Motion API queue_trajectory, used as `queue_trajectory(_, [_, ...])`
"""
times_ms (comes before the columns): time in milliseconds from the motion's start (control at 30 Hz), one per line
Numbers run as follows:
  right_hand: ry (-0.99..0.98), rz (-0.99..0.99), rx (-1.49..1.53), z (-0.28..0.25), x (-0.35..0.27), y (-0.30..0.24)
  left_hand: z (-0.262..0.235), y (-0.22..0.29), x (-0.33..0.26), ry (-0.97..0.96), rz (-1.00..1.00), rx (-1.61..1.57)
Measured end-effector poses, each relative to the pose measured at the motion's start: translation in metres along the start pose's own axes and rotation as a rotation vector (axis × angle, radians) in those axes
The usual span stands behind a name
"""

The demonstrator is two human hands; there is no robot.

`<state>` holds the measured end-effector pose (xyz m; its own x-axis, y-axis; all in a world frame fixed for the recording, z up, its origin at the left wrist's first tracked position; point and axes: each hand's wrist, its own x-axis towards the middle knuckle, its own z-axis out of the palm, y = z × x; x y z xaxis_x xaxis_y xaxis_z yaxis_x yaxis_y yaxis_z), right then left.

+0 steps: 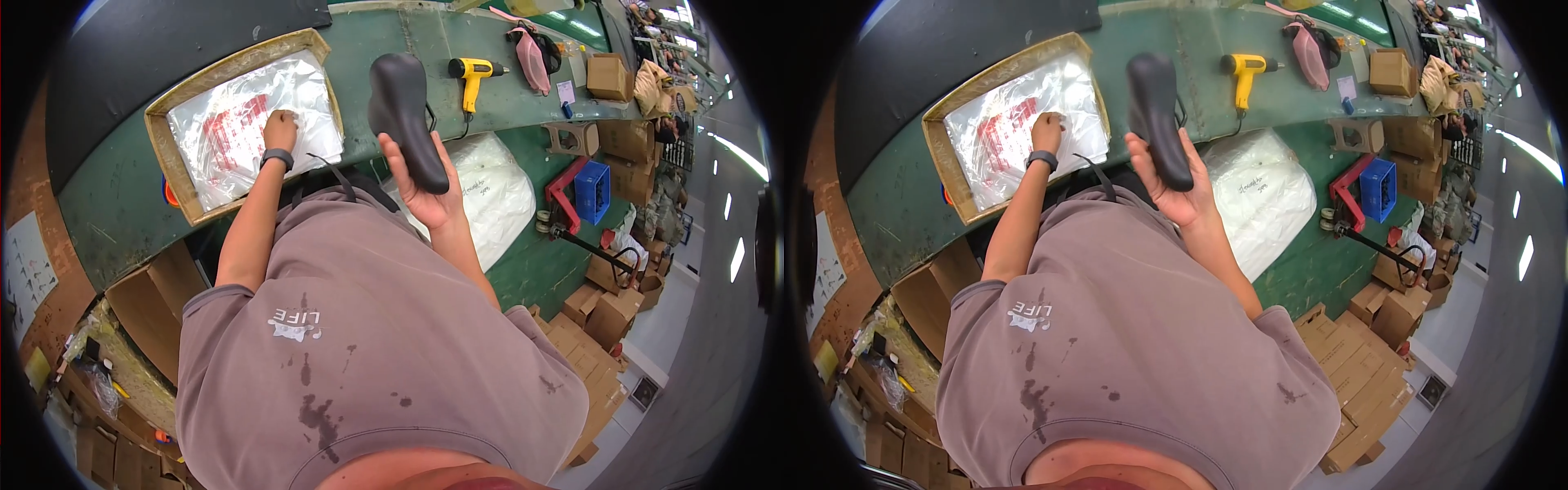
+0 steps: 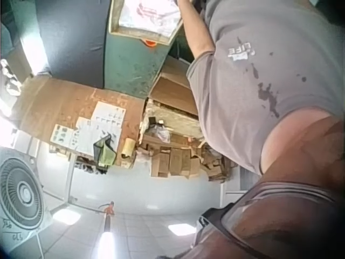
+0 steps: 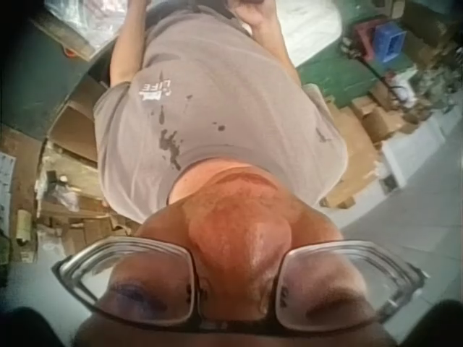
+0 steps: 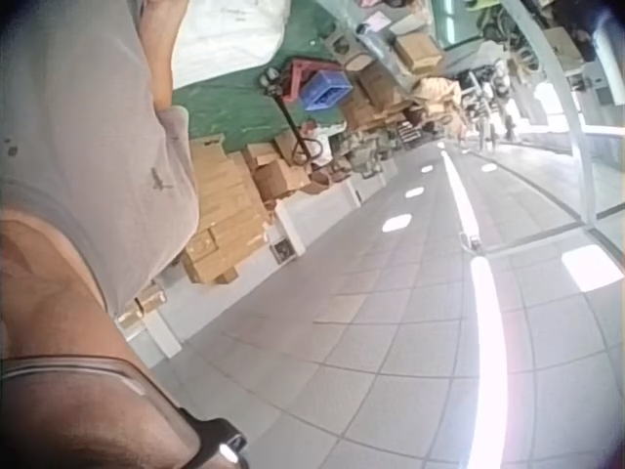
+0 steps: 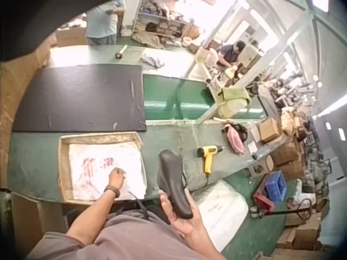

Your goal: Packing bicycle seats into plastic bags and placing them into a cardboard box.

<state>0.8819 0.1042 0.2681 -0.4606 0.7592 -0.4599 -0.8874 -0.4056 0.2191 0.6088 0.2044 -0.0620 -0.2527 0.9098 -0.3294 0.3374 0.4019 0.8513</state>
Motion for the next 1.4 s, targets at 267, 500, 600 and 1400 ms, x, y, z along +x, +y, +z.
queue_trajectory(267, [0.097,-0.112,-0.644,0.05,0.005,0.009,-0.018,0.005,-0.022,0.106,-0.018,-0.011])
queue_trajectory(500, [0.042,-0.045,-0.732,0.078,0.005,-0.012,-0.027,0.009,-0.038,0.184,-0.168,-0.285])
queue_trajectory(600, [0.06,0.035,-0.587,0.092,0.007,-0.025,-0.028,0.026,-0.048,0.185,-0.248,-0.482])
queue_trajectory(1400, [-0.084,0.317,0.006,0.139,0.04,0.032,-0.109,0.085,-0.103,0.113,-0.236,-0.698])
